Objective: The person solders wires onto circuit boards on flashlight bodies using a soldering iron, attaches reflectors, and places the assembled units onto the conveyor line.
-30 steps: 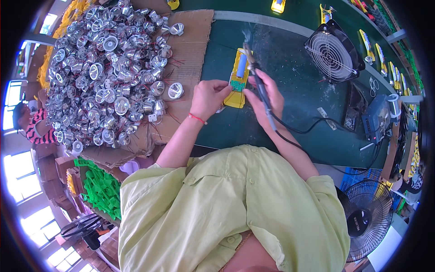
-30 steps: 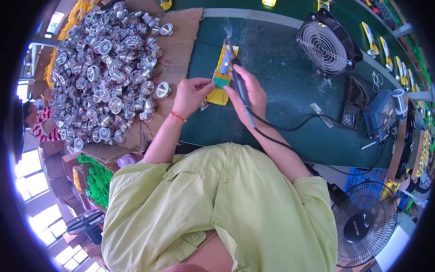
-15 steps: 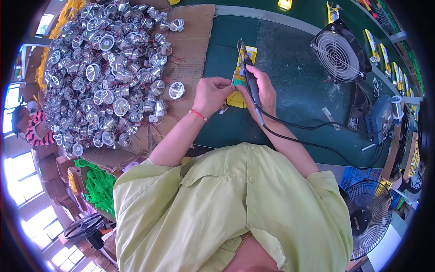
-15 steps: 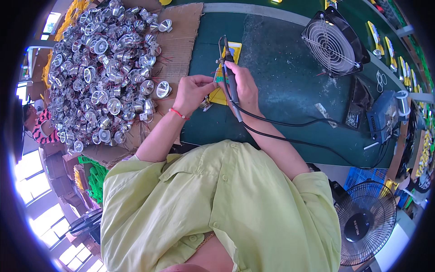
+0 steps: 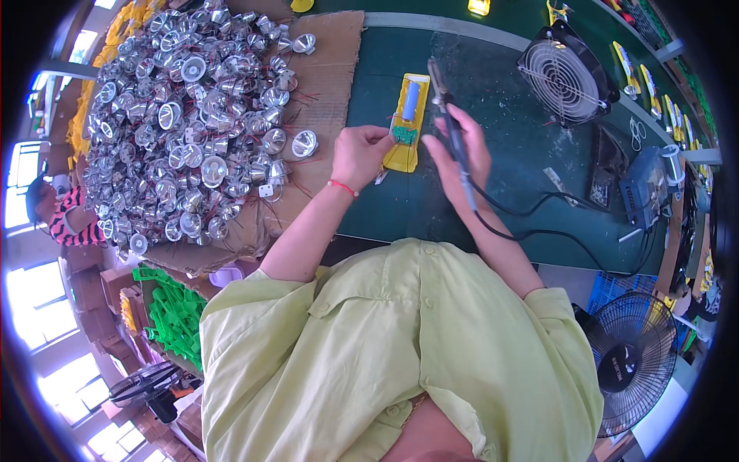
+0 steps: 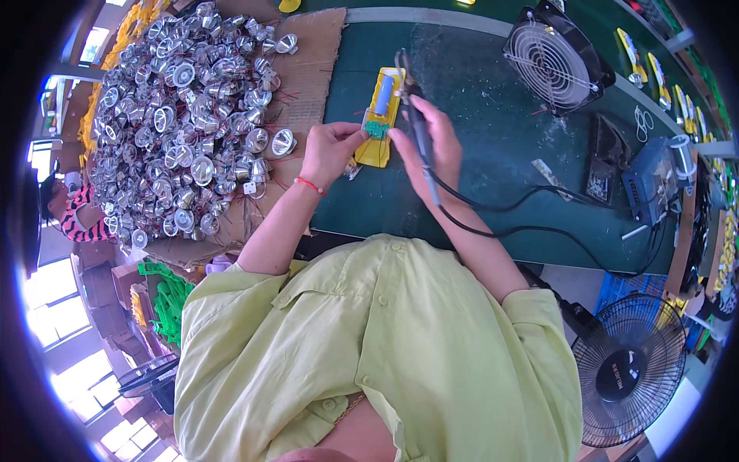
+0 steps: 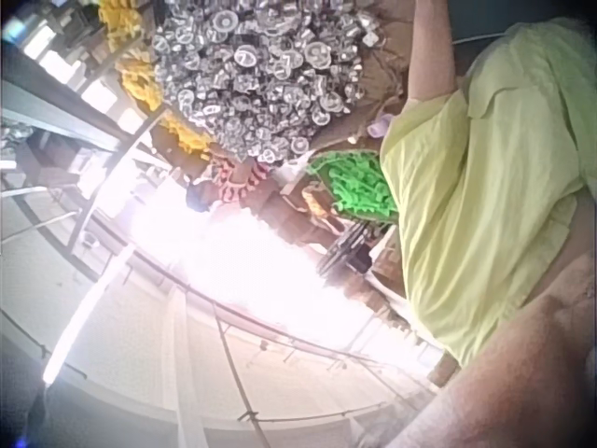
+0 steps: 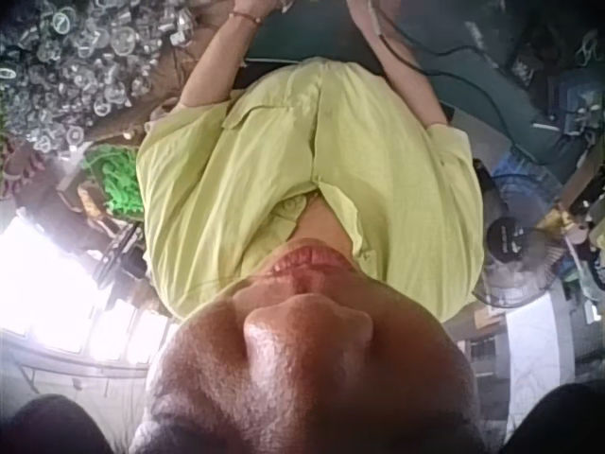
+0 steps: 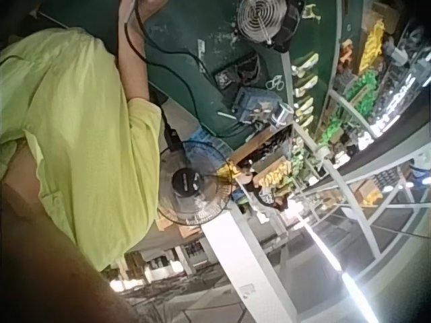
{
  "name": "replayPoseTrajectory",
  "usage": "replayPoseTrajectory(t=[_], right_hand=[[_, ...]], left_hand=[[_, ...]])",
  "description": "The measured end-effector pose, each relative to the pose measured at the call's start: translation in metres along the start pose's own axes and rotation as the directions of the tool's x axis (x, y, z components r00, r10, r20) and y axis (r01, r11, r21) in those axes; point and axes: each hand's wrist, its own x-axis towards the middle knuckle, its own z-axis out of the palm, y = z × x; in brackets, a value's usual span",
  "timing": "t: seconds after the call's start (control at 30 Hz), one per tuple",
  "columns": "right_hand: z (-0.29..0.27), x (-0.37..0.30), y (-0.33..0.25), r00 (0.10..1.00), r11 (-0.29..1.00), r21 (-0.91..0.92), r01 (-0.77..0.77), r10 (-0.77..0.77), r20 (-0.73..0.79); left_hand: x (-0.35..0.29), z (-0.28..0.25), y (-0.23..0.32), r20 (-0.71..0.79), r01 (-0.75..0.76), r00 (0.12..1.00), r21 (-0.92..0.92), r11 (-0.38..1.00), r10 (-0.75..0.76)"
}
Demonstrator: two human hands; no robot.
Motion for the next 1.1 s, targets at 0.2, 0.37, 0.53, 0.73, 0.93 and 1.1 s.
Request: replayPoseTrajectory(t=[0.2,0.37,0.53,0.73,0.93,1.1], right_hand=[[-0.101,-0.043,-0.014,0.972,0.993,-0.072,-0.092,0.074,-0.222],[-0.199,-0.055,-0.019,0.743,0.959,-0.250,-0.136,-0.069,-0.666],[-0.256,-0.033,-0.020,0.701,0.896,-0.409,-0.172,-0.180,-0.690],[-0.277,0.009,0.006,0.772,0.871,-0.285,-0.400,0.153,-0.617],[-0.141,-0.015,-0.015,0.863,0.917,0.060,-0.395,0.392,-0.318],[-0.040,-0.013,-0.011,0.953,0.930,-0.309,0.201,-0.113,0.281]], left_hand=[[-0.028,-0.013,0.002,0.059,-0.135,0.990,0.193,0.972,0.126],[-0.037,-0.009,-0.007,-0.009,-0.145,0.989,0.181,0.973,0.149],[-0.035,-0.003,-0.005,0.003,-0.143,0.990,0.172,0.975,0.144],[-0.038,0.004,-0.013,0.009,-0.113,0.994,0.020,0.993,0.113],[-0.045,0.003,-0.011,-0.060,-0.192,0.978,0.097,0.977,0.198],[-0.042,0.001,-0.012,-0.036,-0.163,0.985,0.084,0.983,0.167]])
